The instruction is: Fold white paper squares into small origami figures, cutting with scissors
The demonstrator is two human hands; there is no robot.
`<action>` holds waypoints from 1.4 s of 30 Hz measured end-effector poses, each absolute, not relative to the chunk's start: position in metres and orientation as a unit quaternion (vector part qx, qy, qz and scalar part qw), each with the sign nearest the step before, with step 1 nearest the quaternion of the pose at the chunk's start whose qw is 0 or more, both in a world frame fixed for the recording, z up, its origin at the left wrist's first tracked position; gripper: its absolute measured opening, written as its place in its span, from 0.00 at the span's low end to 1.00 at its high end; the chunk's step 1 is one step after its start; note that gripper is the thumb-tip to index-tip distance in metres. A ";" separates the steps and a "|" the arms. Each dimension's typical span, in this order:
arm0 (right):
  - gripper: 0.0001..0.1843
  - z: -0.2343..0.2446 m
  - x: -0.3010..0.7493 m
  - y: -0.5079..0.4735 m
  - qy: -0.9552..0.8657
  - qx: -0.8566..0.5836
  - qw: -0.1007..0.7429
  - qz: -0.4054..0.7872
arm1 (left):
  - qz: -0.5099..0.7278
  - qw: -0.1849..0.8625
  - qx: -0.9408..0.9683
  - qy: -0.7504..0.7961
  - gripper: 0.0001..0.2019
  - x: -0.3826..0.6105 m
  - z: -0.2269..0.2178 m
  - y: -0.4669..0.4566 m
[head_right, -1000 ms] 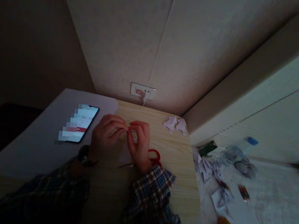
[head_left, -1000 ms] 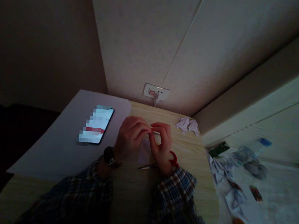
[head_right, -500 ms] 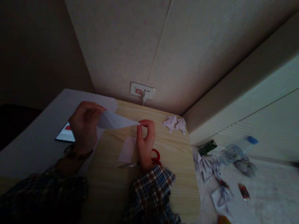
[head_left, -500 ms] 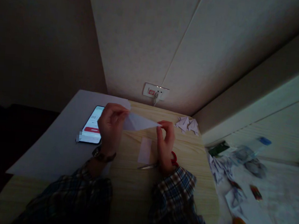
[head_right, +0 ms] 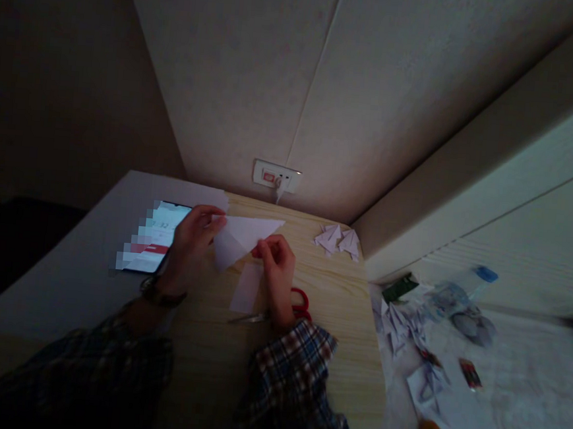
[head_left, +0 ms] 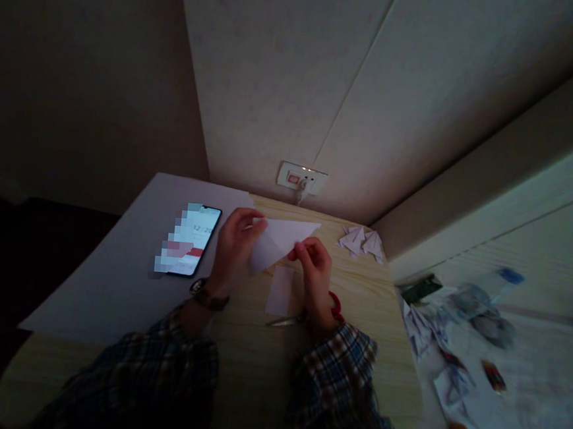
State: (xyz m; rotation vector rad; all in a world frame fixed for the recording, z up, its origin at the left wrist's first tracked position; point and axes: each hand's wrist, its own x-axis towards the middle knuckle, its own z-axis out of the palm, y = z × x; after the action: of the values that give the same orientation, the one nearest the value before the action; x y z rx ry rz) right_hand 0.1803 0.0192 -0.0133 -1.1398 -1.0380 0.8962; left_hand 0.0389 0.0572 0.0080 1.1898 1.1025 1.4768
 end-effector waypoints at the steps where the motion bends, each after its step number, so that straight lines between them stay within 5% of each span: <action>1: 0.08 -0.013 0.181 0.020 -0.447 -0.496 0.634 0.389 | 0.582 0.468 0.495 0.444 0.08 0.039 0.008 0.058; 18: 0.06 -0.012 0.181 0.020 -0.436 -0.479 0.639 0.415 | 0.496 0.510 0.574 0.405 0.13 0.038 0.000 0.061; 26: 0.05 -0.017 0.183 0.022 -0.418 -0.476 0.657 0.408 | 0.499 0.577 0.533 0.366 0.23 0.040 0.001 0.058; 42: 0.07 -0.020 0.182 0.020 -0.433 -0.478 0.666 0.377 | 0.439 0.626 0.532 0.364 0.10 0.043 0.003 0.058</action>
State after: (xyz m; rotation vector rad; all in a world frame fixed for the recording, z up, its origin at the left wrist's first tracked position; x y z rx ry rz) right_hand 0.1824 0.0203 -0.0198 -1.0785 -0.9767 0.8502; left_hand 0.0435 0.0577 0.0026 1.2212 0.8356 1.0061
